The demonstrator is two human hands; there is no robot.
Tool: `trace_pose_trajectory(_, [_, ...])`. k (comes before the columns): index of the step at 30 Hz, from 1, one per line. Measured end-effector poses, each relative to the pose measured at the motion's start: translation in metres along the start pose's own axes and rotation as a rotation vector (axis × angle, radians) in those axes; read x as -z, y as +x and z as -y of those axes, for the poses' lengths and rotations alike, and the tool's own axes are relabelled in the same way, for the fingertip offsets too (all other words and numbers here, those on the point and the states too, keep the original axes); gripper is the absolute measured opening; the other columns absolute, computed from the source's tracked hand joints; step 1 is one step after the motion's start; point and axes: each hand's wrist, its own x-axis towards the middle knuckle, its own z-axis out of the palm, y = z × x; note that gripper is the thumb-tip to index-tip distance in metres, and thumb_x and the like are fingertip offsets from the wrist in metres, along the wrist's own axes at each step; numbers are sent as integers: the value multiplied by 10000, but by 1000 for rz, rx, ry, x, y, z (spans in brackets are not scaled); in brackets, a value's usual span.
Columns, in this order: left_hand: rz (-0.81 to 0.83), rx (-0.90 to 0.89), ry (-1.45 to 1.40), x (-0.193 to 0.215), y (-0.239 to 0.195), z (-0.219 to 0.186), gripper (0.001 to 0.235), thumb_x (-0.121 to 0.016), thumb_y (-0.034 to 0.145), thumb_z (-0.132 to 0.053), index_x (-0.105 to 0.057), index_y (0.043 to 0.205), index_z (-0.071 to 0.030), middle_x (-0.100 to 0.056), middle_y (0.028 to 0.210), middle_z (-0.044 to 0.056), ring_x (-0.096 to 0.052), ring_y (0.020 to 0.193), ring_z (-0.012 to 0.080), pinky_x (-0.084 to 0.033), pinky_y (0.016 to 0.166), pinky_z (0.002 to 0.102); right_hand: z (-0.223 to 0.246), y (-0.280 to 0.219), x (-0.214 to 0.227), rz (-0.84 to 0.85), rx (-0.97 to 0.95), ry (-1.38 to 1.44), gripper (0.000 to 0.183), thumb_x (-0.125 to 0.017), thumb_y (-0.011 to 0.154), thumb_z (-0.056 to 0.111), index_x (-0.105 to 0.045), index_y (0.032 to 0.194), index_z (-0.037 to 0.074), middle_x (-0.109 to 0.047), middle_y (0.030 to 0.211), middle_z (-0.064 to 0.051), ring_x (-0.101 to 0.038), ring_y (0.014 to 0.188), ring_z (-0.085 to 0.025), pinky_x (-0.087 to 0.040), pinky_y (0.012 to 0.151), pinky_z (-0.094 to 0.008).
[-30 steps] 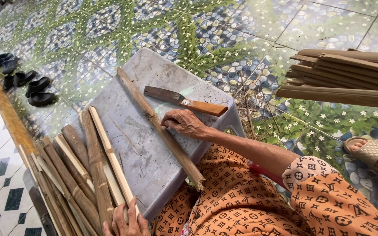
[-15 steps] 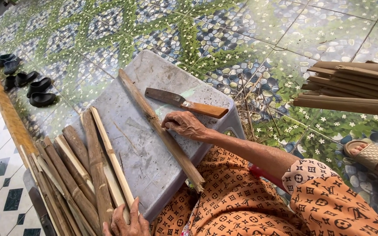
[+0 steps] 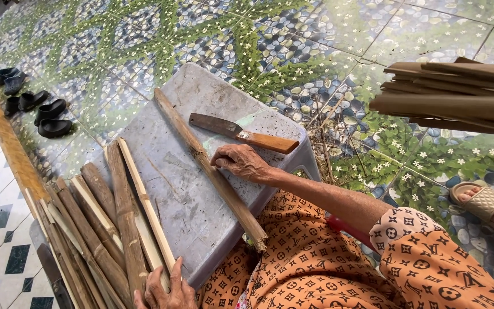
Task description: The person uses a machete to split bamboo sticks into thinner strips. They hold each stick with the left hand and strike it with the machete in the right hand, repeating the process for multiple sticks. The split pieces accumulate on the table.
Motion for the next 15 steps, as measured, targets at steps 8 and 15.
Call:
trace_pose_trajectory(8, [-44,25,-29,-1,0,-2,638,-709,789,-278,-608,1385,-481,-532,1366,-46,-623,1281,165,-383,1259,490,0,1,-1,-5,11,4,176,-575,1012,192,-747,1012,152,-778,1028,-21,-751,901,-175,-569,753,-306])
trace_pose_trajectory(15, [-14,35,-26,0,-1,-4,652,-723,782,-272,-595,1382,-492,-522,1375,-55,-596,1328,163,-378,1273,499,2,0,0,-8,15,-9,176,-578,1005,185,-751,1006,155,-780,1024,-12,-739,914,-174,-558,767,-307])
